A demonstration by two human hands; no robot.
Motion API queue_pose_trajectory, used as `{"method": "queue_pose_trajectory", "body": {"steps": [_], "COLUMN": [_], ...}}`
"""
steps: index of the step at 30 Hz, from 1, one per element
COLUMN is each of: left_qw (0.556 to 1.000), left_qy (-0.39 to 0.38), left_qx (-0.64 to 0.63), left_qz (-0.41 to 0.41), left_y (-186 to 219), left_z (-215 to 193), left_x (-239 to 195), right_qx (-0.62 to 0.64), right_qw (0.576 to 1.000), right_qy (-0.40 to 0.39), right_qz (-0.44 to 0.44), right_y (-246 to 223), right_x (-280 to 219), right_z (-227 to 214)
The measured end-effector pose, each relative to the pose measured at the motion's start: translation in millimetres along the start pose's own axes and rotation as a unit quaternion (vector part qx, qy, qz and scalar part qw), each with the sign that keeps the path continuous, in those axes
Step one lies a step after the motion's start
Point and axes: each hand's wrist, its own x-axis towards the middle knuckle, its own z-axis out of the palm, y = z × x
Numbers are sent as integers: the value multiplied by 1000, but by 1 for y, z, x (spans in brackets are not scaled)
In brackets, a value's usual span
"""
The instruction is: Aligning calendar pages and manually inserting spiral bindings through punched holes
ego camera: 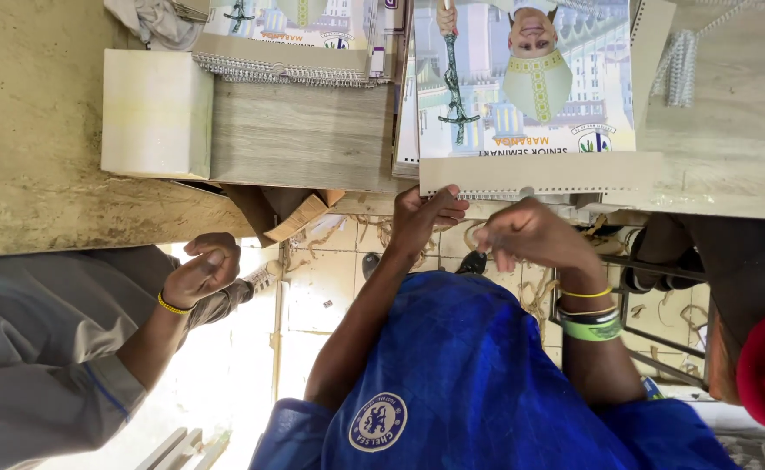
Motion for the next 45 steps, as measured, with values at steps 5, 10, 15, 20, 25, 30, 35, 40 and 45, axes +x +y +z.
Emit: {"method": "queue_pose_trajectory", "body": {"steps": [5, 10, 15, 20, 25, 30, 35, 40, 45], "left_qw": [999, 996, 993, 995, 998, 997, 997, 998, 998], "left_qy": [49, 73, 111, 73, 45, 71, 71, 69, 63], "left_qx": [-3, 17, -13, -3, 17, -4, 3, 9, 14], "left_qz": [13, 52, 41, 64, 26, 5, -5, -5, -6], "left_y": [1, 1, -3, -12, -12, -7, -9, -9, -9], "left_z": [13, 11, 13, 14, 26, 32, 31, 31, 29], "left_x": [-5, -6, -4, 1, -1, -3, 1, 2, 5], "right_qx": [-349, -592, -346, -201, -528, -526, -513, -554, -720], "right_qw": [886, 713, 907, 909, 836, 805, 792, 740, 598], "right_qy": [283, 377, 218, 240, 139, 223, 233, 238, 200], "right_qz": [-111, 5, -102, -274, -40, -163, -235, -298, -289], "right_y": [-12, 64, -15, -66, -31, 3, -3, -33, 6], "right_x": [74, 182, 136, 79, 84, 68, 78, 123, 207], "right_z": [-138, -276, -229, -205, -211, -224, -209, -177, -164]}}
